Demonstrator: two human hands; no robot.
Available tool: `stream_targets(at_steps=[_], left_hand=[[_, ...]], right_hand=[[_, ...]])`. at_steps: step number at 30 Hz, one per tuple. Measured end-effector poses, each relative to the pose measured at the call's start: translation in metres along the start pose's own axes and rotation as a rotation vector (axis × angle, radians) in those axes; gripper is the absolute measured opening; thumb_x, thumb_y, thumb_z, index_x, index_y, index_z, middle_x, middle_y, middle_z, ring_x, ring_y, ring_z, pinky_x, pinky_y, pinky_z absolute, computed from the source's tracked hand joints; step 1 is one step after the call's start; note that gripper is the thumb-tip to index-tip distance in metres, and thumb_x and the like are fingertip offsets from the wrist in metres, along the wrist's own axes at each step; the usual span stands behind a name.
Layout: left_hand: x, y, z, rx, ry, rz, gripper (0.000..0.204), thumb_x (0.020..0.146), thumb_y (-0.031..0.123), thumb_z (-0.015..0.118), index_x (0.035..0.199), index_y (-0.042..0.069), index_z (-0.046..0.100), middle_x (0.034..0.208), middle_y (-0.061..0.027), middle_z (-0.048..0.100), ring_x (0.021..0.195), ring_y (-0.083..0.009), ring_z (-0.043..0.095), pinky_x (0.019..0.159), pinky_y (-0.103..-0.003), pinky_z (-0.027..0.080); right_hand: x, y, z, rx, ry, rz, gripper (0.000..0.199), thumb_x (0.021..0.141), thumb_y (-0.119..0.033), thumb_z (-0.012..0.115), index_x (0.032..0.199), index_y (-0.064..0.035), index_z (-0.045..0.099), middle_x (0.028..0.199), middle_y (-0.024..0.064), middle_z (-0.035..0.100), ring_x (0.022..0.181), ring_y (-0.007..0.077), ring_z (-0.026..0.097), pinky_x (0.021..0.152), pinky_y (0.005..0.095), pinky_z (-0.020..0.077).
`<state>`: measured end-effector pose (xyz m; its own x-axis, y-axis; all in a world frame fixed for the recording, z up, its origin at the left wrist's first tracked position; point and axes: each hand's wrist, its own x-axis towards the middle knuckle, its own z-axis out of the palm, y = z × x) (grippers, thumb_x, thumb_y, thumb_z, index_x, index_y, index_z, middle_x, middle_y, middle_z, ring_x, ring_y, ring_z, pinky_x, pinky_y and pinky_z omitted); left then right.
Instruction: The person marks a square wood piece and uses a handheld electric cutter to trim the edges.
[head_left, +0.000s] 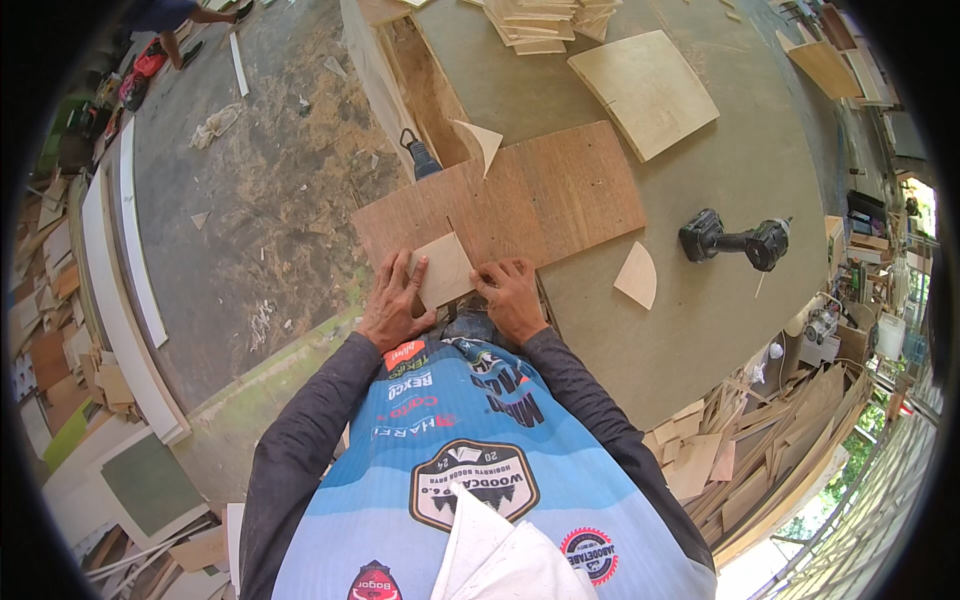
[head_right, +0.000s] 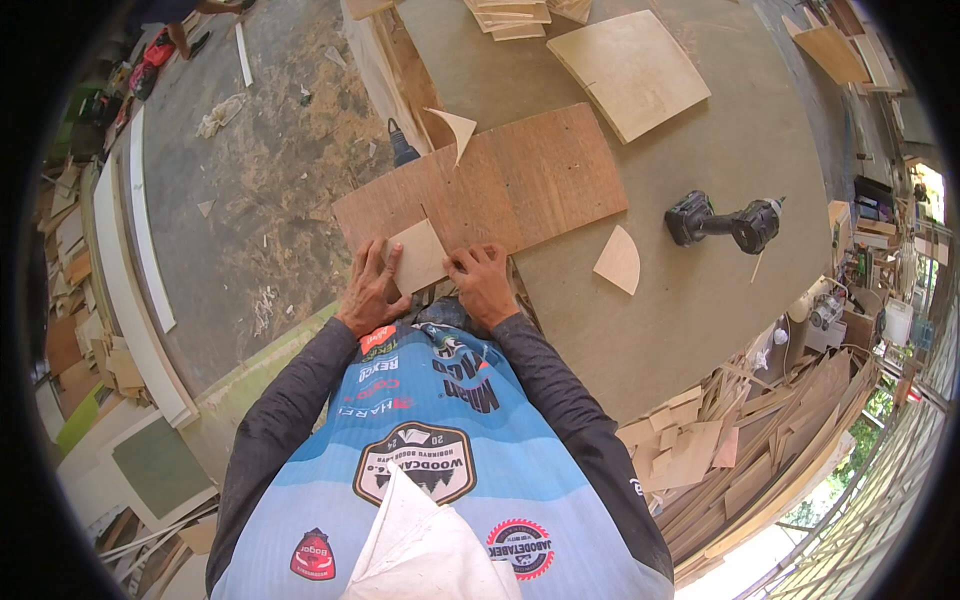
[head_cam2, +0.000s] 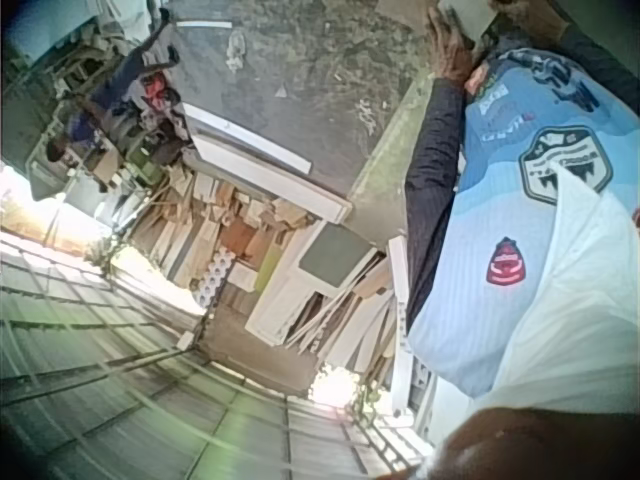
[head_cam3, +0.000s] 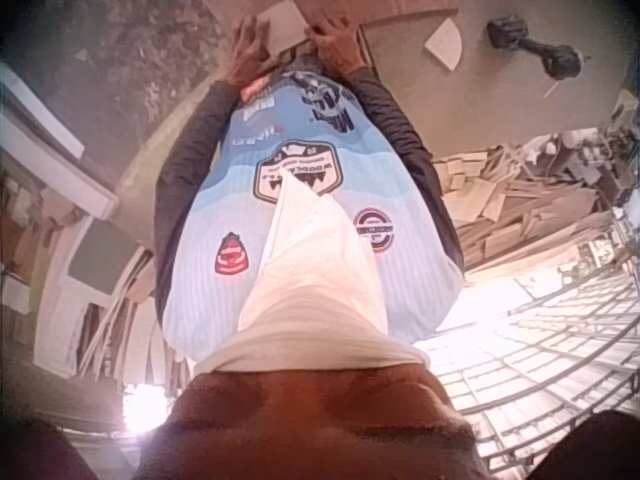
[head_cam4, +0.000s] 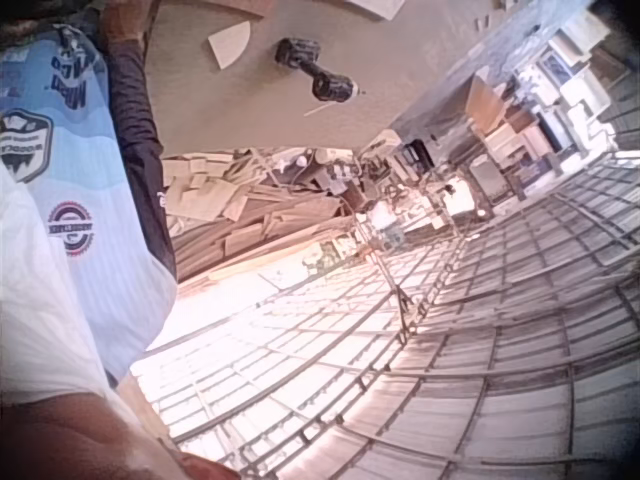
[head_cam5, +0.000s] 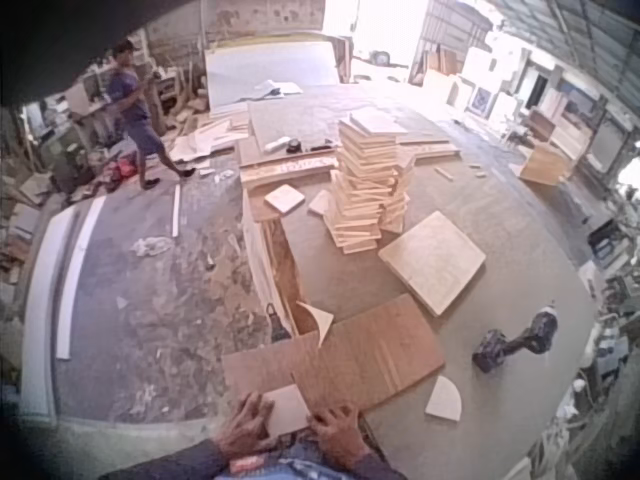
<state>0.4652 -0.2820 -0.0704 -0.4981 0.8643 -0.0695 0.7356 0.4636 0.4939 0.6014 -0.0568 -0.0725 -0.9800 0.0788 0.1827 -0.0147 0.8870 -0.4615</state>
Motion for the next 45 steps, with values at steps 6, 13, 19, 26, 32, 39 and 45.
stream_targets(at_steps=[6, 13, 19, 26, 32, 39, 45], left_hand=[[0.0007, 0.0012, -0.0034, 0.027, -0.015, 0.006, 0.100, 0.077, 0.035, 0.079, 0.160, 0.005, 0.033, 0.156, -0.0273, 0.031, 0.146, -0.0482, 0.029, 0.121, -0.051, 0.031], [0.0007, -0.0018, 0.0003, 0.021, -0.011, 0.009, 0.102, 0.078, 0.035, 0.079, 0.162, 0.007, 0.029, 0.157, -0.0279, 0.029, 0.147, -0.0487, 0.028, 0.122, -0.051, 0.029], [0.0016, 0.0007, -0.0012, -0.003, 0.008, 0.007, 0.103, 0.075, 0.030, 0.080, 0.163, 0.009, 0.030, 0.155, -0.0281, 0.031, 0.145, -0.0492, 0.029, 0.121, -0.053, 0.031], [0.0020, -0.0004, 0.0000, -0.004, 0.018, 0.006, 0.104, 0.073, 0.028, 0.081, 0.162, 0.008, 0.031, 0.154, -0.0277, 0.031, 0.145, -0.0492, 0.029, 0.121, -0.054, 0.032], [0.0022, -0.0021, -0.0002, 0.031, -0.015, 0.004, 0.103, 0.078, 0.036, 0.077, 0.164, 0.009, 0.027, 0.157, -0.0278, 0.028, 0.148, -0.0485, 0.027, 0.121, -0.052, 0.030], [0.0023, -0.0036, 0.0017, 0.024, -0.005, 0.007, 0.104, 0.077, 0.034, 0.078, 0.164, 0.009, 0.027, 0.156, -0.0278, 0.029, 0.147, -0.0486, 0.027, 0.122, -0.053, 0.029], [0.0024, -0.0032, 0.0013, 0.006, 0.002, 0.003, 0.105, 0.076, 0.033, 0.079, 0.164, 0.011, 0.026, 0.156, -0.0276, 0.029, 0.146, -0.0487, 0.027, 0.122, -0.055, 0.029]], right_hand=[[0.0001, 0.0010, 0.0013, -0.002, -0.002, -0.002, 0.034, 0.077, -0.008, 0.064, 0.110, -0.0089, 0.075, 0.109, 0.0014, 0.064, 0.108, 0.0226, 0.059, 0.100, 0.0531, 0.0373], [0.0021, 0.0000, 0.0001, -0.031, -0.021, 0.000, 0.034, 0.077, -0.009, 0.065, 0.110, -0.0096, 0.074, 0.109, 0.0009, 0.064, 0.108, 0.0224, 0.059, 0.099, 0.0535, 0.0373], [0.0026, -0.0005, 0.0000, -0.052, -0.027, 0.004, 0.033, 0.079, -0.009, 0.065, 0.111, -0.0106, 0.074, 0.109, 0.0000, 0.064, 0.107, 0.0217, 0.059, 0.099, 0.0538, 0.0372], [0.0034, 0.0002, 0.0005, -0.056, -0.042, 0.009, 0.033, 0.080, -0.010, 0.064, 0.112, -0.0115, 0.074, 0.109, -0.0005, 0.064, 0.108, 0.0215, 0.058, 0.100, 0.0540, 0.0367], [0.0043, 0.0005, 0.0007, -0.055, -0.056, 0.020, 0.033, 0.082, -0.011, 0.064, 0.113, -0.0117, 0.075, 0.110, -0.0007, 0.064, 0.110, 0.0216, 0.058, 0.100, 0.0550, 0.0363], [0.0046, 0.0010, 0.0010, -0.050, -0.083, 0.032, 0.035, 0.081, -0.011, 0.065, 0.114, -0.0118, 0.074, 0.111, -0.0004, 0.064, 0.112, 0.0224, 0.057, 0.101, 0.0554, 0.0358], [0.0063, -0.0014, -0.0025, -0.053, -0.099, 0.044, 0.037, 0.080, -0.010, 0.066, 0.115, -0.0118, 0.074, 0.112, 0.0001, 0.064, 0.114, 0.0226, 0.057, 0.101, 0.0555, 0.0352]])
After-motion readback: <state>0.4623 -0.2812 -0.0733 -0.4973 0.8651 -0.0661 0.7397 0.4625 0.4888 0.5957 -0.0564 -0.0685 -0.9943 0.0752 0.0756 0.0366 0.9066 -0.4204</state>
